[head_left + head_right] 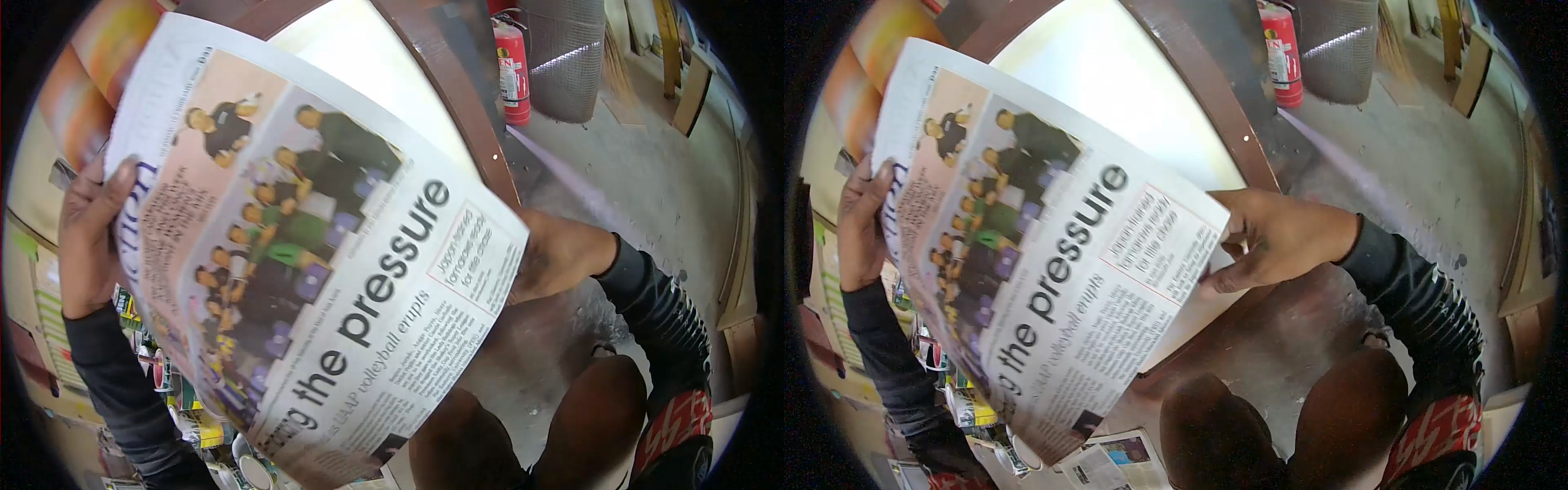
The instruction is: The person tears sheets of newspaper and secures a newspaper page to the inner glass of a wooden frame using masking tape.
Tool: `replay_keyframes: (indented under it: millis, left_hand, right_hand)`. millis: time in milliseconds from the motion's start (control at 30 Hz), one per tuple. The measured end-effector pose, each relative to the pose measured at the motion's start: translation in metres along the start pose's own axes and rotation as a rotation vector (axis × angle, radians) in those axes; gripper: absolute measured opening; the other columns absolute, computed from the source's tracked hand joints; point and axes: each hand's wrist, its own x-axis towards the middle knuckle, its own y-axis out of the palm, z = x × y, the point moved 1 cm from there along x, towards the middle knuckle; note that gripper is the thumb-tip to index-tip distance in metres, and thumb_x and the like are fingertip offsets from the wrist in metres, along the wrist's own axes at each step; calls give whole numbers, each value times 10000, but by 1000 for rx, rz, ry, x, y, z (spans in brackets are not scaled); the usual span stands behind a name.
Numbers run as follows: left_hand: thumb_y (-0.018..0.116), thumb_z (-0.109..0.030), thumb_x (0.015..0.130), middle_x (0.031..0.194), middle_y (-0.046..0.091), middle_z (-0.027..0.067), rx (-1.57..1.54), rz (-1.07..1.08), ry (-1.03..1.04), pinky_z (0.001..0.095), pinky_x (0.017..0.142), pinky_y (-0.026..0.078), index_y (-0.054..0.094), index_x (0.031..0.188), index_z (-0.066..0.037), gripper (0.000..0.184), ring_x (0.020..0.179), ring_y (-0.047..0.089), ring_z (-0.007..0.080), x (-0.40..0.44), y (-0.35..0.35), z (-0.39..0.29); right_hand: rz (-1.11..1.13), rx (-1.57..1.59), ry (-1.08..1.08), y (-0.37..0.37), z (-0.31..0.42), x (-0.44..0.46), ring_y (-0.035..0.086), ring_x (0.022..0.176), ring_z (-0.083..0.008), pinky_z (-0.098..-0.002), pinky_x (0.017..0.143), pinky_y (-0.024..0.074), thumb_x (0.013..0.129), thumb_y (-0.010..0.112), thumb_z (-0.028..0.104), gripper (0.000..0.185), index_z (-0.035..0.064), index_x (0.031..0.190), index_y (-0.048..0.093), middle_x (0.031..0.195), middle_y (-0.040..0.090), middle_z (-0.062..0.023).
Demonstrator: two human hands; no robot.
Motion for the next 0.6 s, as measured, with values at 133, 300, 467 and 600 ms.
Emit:
replay_keyframes:
  millis: [133, 300, 467, 600]
  left_hand:
    - [616, -155, 984, 1185, 693, 109, 152, -86, 62, 260, 922, 497, 559, 1315, 56, 397, 998, 663, 122, -35, -9, -28]
    - [636, -211, 978, 1220, 676, 79, 307, -133, 73, 272, 971, 455, 541, 1354, 36, 459, 1069, 631, 125, -102, -28, -54]
    - [645, -231, 973, 1256, 658, 71, 424, -220, 110, 296, 984, 452, 522, 1379, 24, 495, 1102, 621, 139, -186, -77, -88]
    - [649, -238, 974, 1280, 642, 80, 474, -386, 41, 305, 1016, 427, 527, 1381, 10, 492, 1141, 598, 149, -256, -53, -145]
  right_hand:
    - [-108, -24, -406, 3, -21, 6, 565, 952, -209, -326, 815, 511, 799, 818, 131, 785, 103, 1468, 407, 1203, 548, -124]
    - [-300, -359, -445, 32, 9, 6, 533, 1003, -299, -410, 814, 510, 721, 867, 230, 971, 192, 1532, 335, 1144, 493, -186]
    - [-262, -513, -753, 66, 39, 39, 610, 877, -431, -497, 787, 505, 749, 808, 272, 582, 151, 1286, 620, 1075, 492, -245]
    - [-124, -443, -837, 93, 45, 27, 602, 932, -390, -473, 793, 506, 729, 727, 132, 234, 124, 962, 734, 1043, 498, -183]
